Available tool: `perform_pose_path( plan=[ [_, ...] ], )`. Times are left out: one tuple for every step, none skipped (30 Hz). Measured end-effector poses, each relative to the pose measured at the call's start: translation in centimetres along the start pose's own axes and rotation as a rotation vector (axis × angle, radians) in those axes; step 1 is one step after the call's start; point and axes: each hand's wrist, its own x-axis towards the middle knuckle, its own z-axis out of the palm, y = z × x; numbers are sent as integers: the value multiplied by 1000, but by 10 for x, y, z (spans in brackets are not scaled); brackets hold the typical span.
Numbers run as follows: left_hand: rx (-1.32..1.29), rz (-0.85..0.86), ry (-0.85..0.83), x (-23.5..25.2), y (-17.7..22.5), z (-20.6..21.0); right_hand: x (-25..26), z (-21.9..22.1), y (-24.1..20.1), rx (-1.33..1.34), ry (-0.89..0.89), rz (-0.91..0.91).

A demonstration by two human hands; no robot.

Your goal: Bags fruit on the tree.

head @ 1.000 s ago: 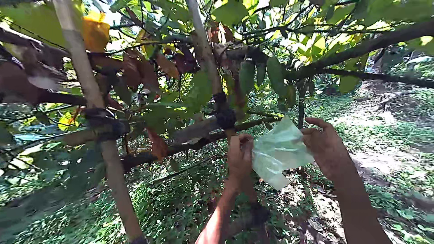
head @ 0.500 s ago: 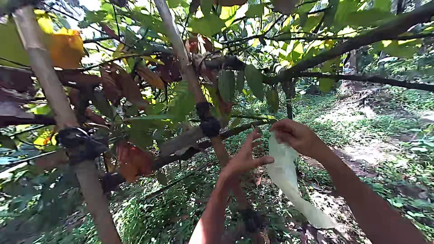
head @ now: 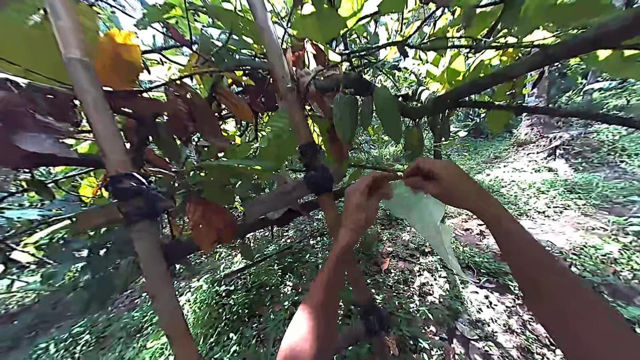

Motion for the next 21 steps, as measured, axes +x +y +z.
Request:
perform_pose_path(
  plan=[
    [-8, -16, 4, 0, 0, 0, 2, -1, 1, 2, -1, 2],
    [-15, -38, 6, 0, 2, 0, 3, -1, 4, -1, 0, 0],
    [-29, -53, 14, 0, 2, 2, 5, -1, 6, -9, -2, -4],
    [-36, -66, 25, 1, 2, 4, 7, -1, 8, -13, -7, 1],
    [-36, -89, 32, 2, 3, 5, 9, -1, 8, -18, -13, 12],
    [-21, -98, 42, 2, 3, 6, 9, -3, 7, -22, -21, 34],
    [-1, -90, 57, 3, 1, 7, 9, -4, 6, -24, -27, 51],
    [17, -83, 72, 4, -1, 9, 9, -5, 5, -28, -28, 58],
    [32, -79, 85, 4, -2, 10, 9, -6, 5, -38, -26, 55],
    [44, -76, 96, 5, -3, 11, 9, -6, 5, -49, -18, 42],
    [62, -67, 108, 5, -2, 12, 9, -7, 4, -58, -14, 39],
    [77, -48, 117, 5, -2, 13, 8, -7, 3, -68, -7, 36],
    [74, -13, 126, 6, -3, 13, 7, -7, 2, -73, 13, 21],
    [35, 28, 132, 6, -4, 14, 5, -7, 3, -71, 37, -10],
    [-36, 51, 132, 6, -5, 14, 5, -6, 4, -58, 45, -23],
    [-137, 60, 123, 6, -4, 15, 5, -6, 4, -42, 39, -24],
    [-237, 54, 112, 5, -2, 15, 6, -5, 5, -19, 27, -19],
    [-319, 25, 106, 3, 0, 16, 6, -4, 8, 5, 23, -21],
    [-371, -12, 100, 2, 3, 17, 6, -1, 11, 35, 28, -30],
    [-408, -41, 97, 1, 4, 18, 7, 1, 13, 68, 31, -36],
    [-439, -53, 94, 1, 3, 19, 7, 2, 14, 114, 35, -36]
  ],
)
